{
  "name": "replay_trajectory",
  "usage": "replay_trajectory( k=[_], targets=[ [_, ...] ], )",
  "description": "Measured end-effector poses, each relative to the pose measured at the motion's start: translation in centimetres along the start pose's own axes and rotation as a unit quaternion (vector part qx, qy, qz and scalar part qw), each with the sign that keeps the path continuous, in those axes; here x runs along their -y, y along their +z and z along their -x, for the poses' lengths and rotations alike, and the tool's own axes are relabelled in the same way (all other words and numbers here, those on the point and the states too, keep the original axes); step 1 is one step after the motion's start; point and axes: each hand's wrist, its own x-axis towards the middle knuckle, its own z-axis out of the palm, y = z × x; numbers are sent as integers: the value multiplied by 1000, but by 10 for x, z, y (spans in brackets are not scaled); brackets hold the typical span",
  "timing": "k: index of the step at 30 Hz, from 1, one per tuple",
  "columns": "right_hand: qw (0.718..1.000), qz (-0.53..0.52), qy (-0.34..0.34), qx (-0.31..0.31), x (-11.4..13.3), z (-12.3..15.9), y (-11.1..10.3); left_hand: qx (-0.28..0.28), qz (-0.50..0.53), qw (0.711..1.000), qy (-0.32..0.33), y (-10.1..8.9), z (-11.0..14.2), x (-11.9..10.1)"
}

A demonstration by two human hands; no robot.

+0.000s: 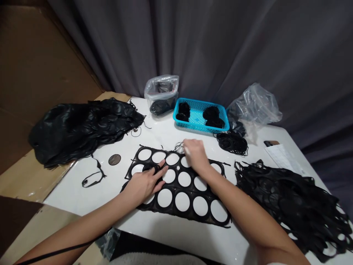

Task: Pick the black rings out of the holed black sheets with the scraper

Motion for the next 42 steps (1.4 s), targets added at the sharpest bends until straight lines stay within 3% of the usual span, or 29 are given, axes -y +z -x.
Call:
replay_trajectory(
  k=[2, 4, 7, 12, 19, 27, 34, 36, 39, 42],
  targets=[
    [995, -11, 71, -67, -25, -11, -12, 6, -2, 1000, -1, -4, -1, 1],
    [986, -64, 118, -95, -40, -11, -23, 14, -2, 1000, -1, -10, -4, 0],
    [974, -171, 140, -46, -39, 6, -32, 15, -3, 1000, -1, -17, -15, -7],
    [938, -301, 148, 90, -7, 39, -27, 14, 4, 998, 61, -13, -36, -28],
    [910, -375, 151, 90, 2, 49, -18, 19, 14, 998, 55, -2, -37, -36],
    [944, -303, 103, 84, -1, 54, -15, 21, 13, 998, 53, -1, -37, -35],
    [994, -81, -55, 55, 11, 65, -9, 30, 6, 998, 50, 1, -37, -35],
    [999, -32, -29, 27, -5, 54, -12, 31, -1, 998, 51, 0, -36, -35],
    [996, 4, 67, -52, -45, 36, -28, 35, -12, 998, 57, -7, -37, -33],
    [979, -36, 163, -116, -74, 32, -49, 43, -11, 997, 62, -17, -41, -31]
  ],
)
